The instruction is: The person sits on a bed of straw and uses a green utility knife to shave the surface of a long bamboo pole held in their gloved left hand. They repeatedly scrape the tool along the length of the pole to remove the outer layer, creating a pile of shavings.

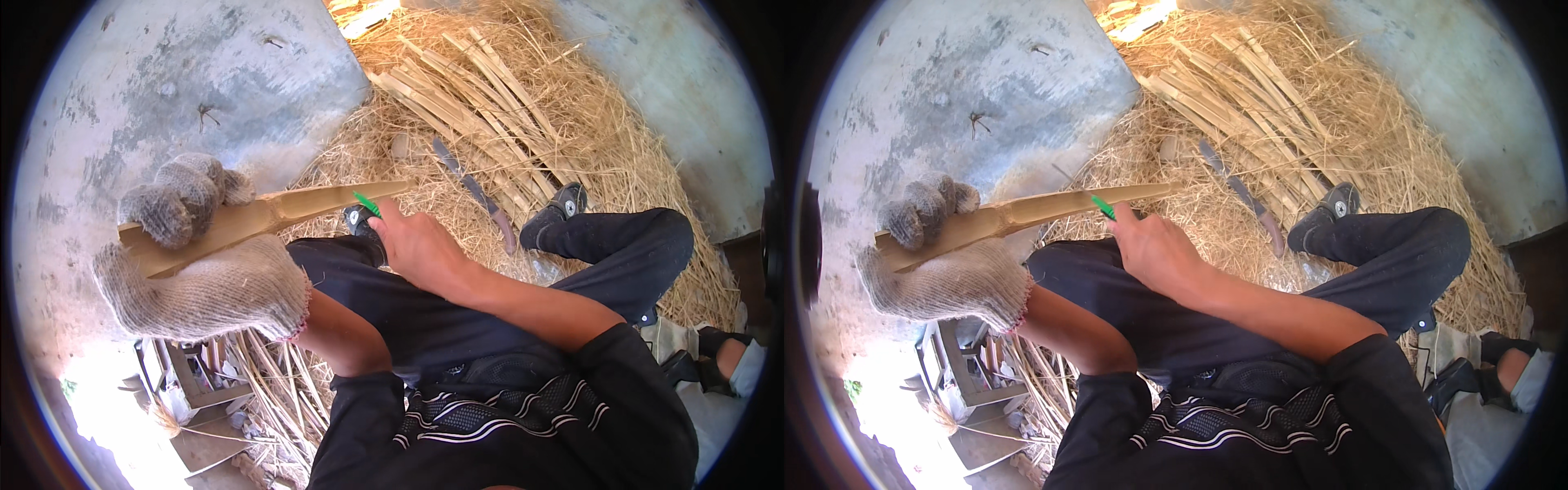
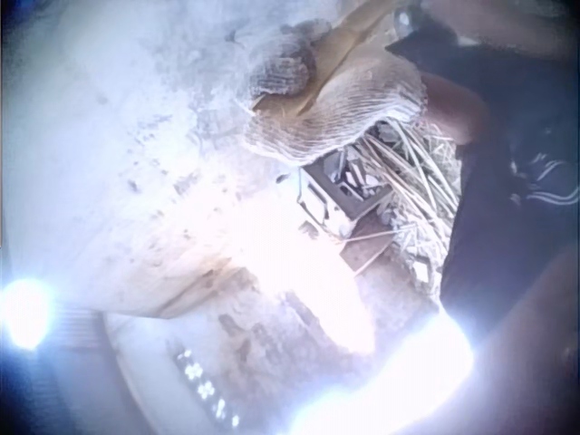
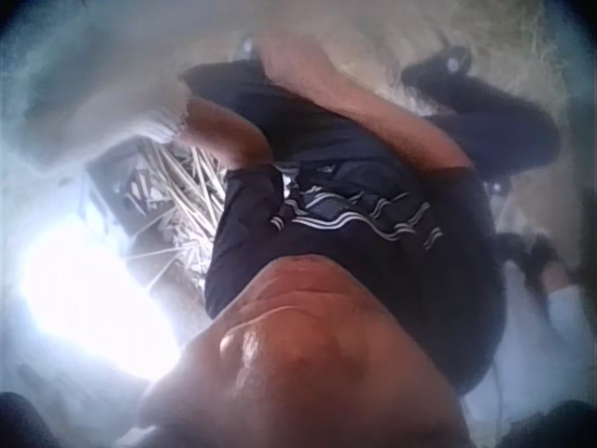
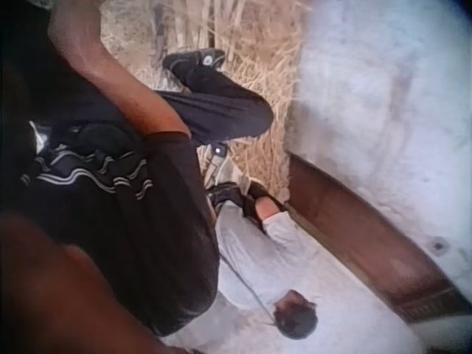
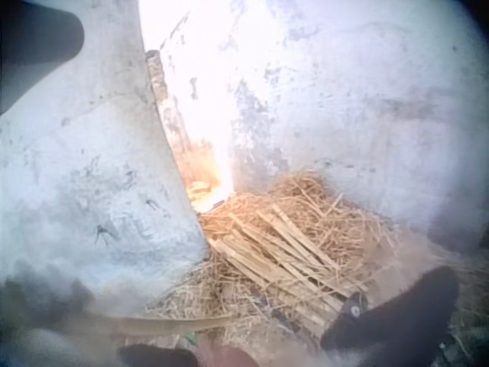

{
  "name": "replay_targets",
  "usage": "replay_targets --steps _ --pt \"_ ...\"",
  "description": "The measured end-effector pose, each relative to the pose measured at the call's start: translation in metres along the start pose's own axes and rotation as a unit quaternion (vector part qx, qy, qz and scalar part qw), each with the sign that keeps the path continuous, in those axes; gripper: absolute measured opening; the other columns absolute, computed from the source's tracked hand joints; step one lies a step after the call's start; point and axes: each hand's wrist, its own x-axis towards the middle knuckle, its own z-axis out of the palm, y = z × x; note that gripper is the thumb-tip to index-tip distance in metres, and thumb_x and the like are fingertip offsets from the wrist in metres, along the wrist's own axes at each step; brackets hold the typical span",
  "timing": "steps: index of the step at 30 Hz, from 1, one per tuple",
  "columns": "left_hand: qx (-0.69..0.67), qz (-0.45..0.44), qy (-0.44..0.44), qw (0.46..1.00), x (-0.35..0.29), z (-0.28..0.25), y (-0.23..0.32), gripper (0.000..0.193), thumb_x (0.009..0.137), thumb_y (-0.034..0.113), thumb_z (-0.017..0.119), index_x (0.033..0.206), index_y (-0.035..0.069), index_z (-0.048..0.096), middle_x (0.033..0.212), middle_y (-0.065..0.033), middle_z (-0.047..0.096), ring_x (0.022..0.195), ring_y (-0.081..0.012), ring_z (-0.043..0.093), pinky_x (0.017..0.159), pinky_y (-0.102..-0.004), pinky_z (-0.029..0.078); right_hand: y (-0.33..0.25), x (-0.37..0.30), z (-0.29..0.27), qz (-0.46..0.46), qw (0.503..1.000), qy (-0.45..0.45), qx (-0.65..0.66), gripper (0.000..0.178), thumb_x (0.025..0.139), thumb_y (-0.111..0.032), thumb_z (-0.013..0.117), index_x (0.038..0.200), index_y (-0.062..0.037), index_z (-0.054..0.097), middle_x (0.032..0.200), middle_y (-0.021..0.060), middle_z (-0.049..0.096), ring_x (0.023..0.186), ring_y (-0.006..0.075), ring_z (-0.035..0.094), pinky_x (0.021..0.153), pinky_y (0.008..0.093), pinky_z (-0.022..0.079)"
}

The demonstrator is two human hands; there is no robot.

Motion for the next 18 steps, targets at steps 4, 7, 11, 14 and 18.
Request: replay_targets --steps 4,7,11,14,18 --pt "-0.262 -0.115 -0.075 0.955 0.009 -0.03 -0.023 0.057 0.09 0.049 0.033 0.095 -0.002 0.058 0.081 -0.0136 0.06 0.067 -0.025 0.064 0.062 -0.0402 0.058 0.06 0.007 0.022 0.058 0.998 -0.004 -0.035 0.029 0.1 -0.026 0.044 0.106 0.0025 0.047 0.064 0.0264 0.06 0.063 0.0449 0.062 0.057 0.0539 0.049" --pt "-0.125 -0.082 0.05 0.987 0.006 -0.015 -0.017 0.06 0.089 0.049 0.033 0.102 -0.004 0.058 0.087 -0.0158 0.061 0.072 -0.0275 0.066 0.066 -0.0427 0.06 0.081 0.006 0.026 0.077 0.997 -0.014 -0.027 0.026 0.1 -0.023 0.045 0.102 0.0026 0.047 0.056 0.0215 0.056 0.051 0.04 0.058 0.048 0.053 0.042" --pt "-0.062 -0.008 -0.027 0.998 0.012 -0.034 -0.044 0.062 0.089 0.05 0.033 0.105 -0.004 0.058 0.089 -0.0165 0.061 0.074 -0.0281 0.067 0.066 -0.0425 0.06 0.03 -0.007 0.017 0.006 0.998 0.044 0.032 0.03 0.101 -0.027 0.043 0.105 0.0022 0.046 0.056 0.0247 0.056 0.055 0.0444 0.059 0.052 0.0537 0.045" --pt "-0.191 -0.065 -0.217 0.955 0.026 -0.043 -0.013 0.062 0.09 0.05 0.033 0.105 -0.005 0.057 0.091 -0.017 0.062 0.075 -0.0287 0.067 0.066 -0.0426 0.061 0.005 -0.005 0.005 -0.021 0.996 0.06 0.067 0.029 0.101 -0.027 0.043 0.104 0.0019 0.045 0.056 0.0256 0.055 0.054 0.0459 0.058 0.05 0.0542 0.044" --pt "-0.139 -0.092 0.021 0.986 0.003 -0.021 -0.006 0.061 0.091 0.049 0.033 0.097 -0.006 0.058 0.081 -0.0148 0.061 0.072 -0.0279 0.067 0.065 -0.0438 0.061 0.028 0.007 0.025 -0.002 0.997 0.07 -0.033 0.028 0.1 -0.027 0.044 0.104 0.0008 0.046 0.059 0.0266 0.057 0.055 0.0465 0.059 0.052 0.0543 0.047"
